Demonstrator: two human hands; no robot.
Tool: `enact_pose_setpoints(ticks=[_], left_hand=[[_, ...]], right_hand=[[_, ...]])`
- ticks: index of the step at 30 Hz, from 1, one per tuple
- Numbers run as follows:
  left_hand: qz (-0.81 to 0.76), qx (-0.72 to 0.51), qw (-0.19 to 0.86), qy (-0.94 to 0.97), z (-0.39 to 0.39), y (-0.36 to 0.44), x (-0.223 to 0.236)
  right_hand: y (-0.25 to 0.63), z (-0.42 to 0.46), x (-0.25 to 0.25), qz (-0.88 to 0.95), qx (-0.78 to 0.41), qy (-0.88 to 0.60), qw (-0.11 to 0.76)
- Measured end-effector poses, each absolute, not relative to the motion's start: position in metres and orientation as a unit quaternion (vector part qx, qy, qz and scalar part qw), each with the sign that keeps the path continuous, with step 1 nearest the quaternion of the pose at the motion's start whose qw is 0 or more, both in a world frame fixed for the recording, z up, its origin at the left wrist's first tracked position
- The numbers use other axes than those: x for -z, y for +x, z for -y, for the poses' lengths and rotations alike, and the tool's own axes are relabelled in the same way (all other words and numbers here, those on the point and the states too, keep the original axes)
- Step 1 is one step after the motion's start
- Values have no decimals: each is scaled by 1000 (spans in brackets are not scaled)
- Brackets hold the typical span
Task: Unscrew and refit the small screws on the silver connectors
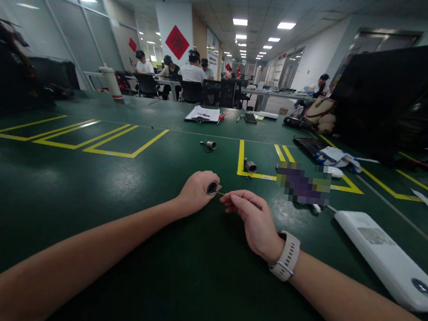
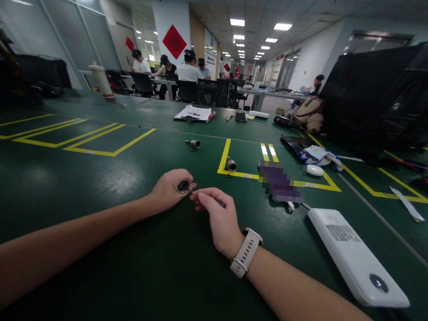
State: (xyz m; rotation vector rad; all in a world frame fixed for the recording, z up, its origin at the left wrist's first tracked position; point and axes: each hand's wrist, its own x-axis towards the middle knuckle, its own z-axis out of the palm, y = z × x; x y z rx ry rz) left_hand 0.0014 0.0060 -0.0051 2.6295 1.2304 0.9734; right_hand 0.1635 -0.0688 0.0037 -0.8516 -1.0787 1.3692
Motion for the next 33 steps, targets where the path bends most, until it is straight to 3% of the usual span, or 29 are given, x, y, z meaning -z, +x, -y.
enact_pose_setpoints(ticks=[12, 18, 25, 33], left_hand=[[-369, -373, 165, 835, -7, 1, 7], [-429, -347, 109, 826, -9, 2, 6], [-428, -274, 41, 860, -7, 3, 5], [-398, -338, 145, 841, -6, 2, 6]], right_hand=[[167, 62, -3, 363, -678, -313, 557], [165, 65, 1, 413, -606, -332, 593], [163, 70, -6, 451, -597, -375, 547], [168, 62, -5, 373, -667, -329, 554]])
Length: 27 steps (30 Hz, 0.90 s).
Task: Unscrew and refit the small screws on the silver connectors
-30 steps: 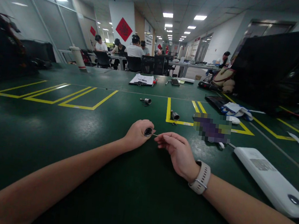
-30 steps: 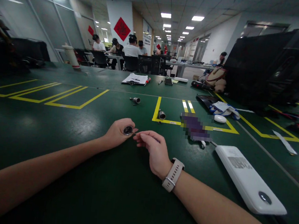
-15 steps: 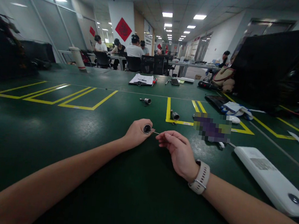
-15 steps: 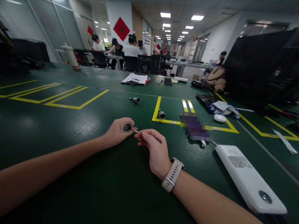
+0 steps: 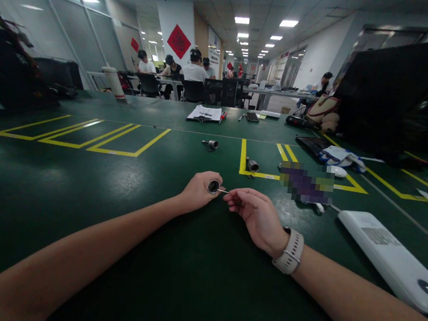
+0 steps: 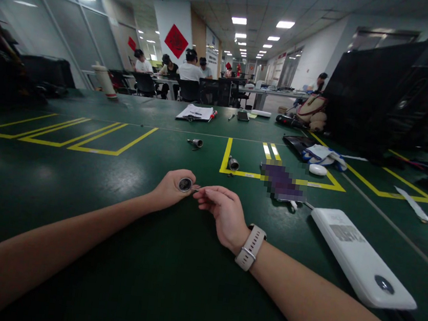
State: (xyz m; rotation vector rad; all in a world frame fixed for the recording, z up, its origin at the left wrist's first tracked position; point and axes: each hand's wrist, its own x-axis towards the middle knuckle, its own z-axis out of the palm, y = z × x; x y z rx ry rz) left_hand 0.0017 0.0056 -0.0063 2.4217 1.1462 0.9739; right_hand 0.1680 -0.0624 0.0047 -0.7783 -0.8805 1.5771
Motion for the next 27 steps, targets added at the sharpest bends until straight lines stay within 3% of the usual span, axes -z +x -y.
enact_pose_setpoints(ticks=[7, 16, 27], left_hand=[[-386, -351, 179, 834, -7, 1, 6], [-406, -305, 64, 859, -8, 3, 7], [-357, -394, 193, 825, -10, 1, 8]], right_hand=[[166, 63, -3, 371, -662, -320, 567], [164, 65, -3, 400, -628, -356, 565], [166, 63, -7, 351, -686, -309, 558]])
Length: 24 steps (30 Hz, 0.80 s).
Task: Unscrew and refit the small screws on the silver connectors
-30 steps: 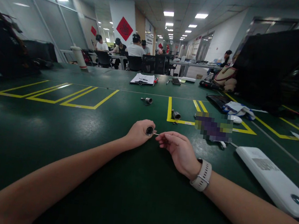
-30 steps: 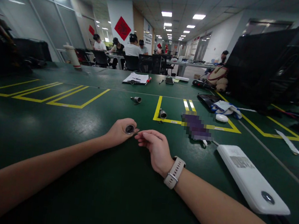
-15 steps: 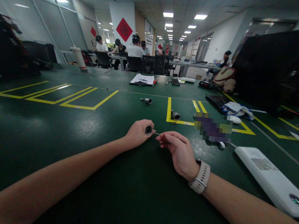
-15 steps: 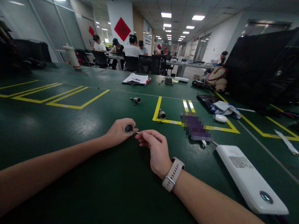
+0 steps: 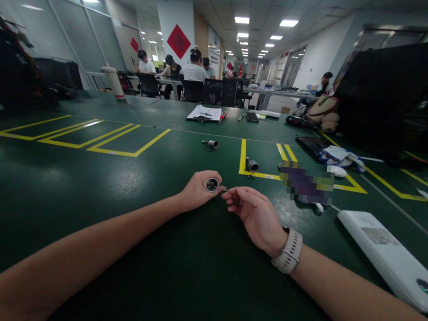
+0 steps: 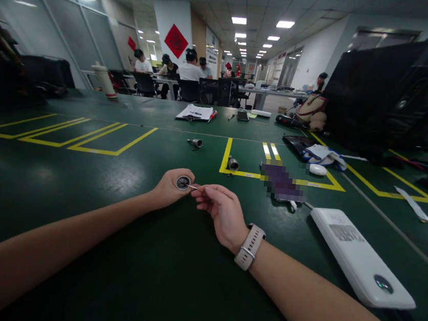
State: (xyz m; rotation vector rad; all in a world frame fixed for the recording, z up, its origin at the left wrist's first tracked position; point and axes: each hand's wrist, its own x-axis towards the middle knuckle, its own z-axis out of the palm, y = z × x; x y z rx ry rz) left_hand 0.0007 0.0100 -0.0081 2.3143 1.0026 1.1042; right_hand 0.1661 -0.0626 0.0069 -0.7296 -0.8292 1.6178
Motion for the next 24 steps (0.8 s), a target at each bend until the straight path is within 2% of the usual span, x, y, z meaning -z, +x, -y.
enact_pose_setpoints(ticks=[5, 11, 21, 24], left_hand=[[-378, -376, 149, 833, -9, 1, 8], [-378, -347, 103, 852, -7, 1, 7], [-344, -394, 214, 825, -7, 2, 5], [-359, -390, 202, 824, -9, 2, 6]], right_hand=[[166, 64, -1, 388, -635, -315, 590], [164, 67, -1, 425, -616, -340, 569], [168, 62, -4, 361, -688, -296, 555], [166, 63, -3, 368, -667, -302, 573]])
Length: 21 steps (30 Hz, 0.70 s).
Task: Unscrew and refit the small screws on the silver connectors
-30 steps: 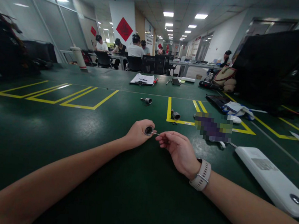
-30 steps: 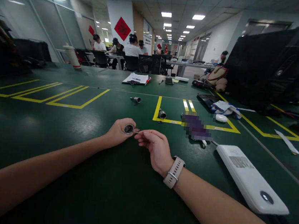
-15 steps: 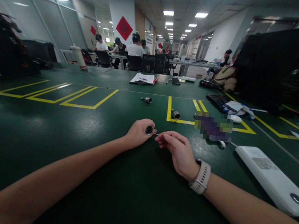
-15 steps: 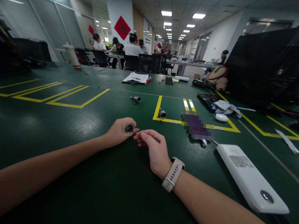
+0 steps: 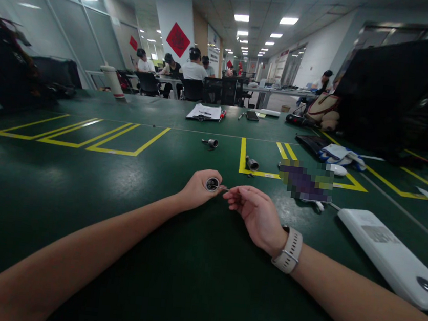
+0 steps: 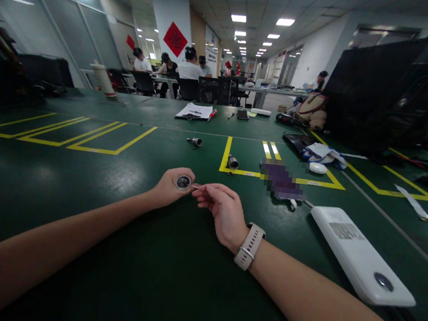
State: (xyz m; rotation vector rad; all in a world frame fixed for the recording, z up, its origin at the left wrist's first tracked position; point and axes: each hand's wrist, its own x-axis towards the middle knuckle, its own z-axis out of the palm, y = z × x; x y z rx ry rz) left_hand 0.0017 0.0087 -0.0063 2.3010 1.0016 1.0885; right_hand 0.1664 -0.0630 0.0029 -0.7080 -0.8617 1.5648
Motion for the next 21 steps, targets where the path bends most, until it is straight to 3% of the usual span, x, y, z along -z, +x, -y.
enact_pose_setpoints(ticks=[7, 21], left_hand=[[-389, -361, 122, 839, -8, 1, 8], [-378, -358, 150, 841, -7, 2, 5]], right_hand=[[164, 67, -4, 392, -642, -325, 572], [165, 65, -3, 383, -651, -314, 576]])
